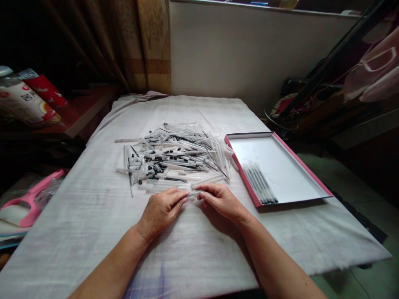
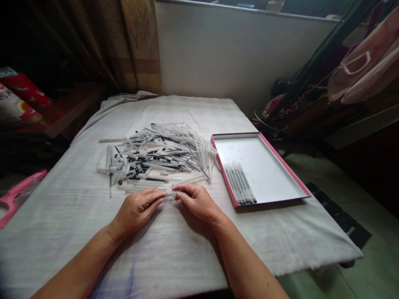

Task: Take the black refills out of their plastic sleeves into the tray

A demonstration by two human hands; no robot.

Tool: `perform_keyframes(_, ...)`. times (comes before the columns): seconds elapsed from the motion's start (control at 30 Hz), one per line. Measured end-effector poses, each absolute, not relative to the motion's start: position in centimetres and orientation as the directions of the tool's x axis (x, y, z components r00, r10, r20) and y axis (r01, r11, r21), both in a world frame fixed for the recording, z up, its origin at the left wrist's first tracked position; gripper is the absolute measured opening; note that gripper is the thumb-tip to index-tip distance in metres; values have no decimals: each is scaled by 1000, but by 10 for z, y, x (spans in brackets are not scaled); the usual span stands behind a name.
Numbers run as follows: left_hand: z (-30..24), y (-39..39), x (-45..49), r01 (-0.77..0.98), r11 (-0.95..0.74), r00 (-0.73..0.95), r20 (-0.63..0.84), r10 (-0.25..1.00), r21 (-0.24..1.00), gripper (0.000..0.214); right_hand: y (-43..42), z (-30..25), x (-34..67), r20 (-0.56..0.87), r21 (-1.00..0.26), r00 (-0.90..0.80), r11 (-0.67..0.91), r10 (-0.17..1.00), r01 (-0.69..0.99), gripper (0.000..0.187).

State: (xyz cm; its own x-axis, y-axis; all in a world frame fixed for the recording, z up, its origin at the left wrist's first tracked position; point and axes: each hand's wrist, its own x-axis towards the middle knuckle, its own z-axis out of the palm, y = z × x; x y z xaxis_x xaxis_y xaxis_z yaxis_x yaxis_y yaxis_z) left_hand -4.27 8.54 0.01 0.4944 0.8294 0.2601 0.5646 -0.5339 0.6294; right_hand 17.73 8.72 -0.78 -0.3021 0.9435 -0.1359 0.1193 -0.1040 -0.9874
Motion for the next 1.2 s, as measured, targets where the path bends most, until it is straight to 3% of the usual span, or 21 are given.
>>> perform_keyframes(0.9,-5,87,-39,566,-532,508,243,827,630,27,87,-14,173,-191,-977,-367,-213,910,-19,37)
perform_keyframes(1.2,-5,93,-35,545,-533,455,305,836,647,22,89,1,164,-77,-994,-232,-58,970,92,18)
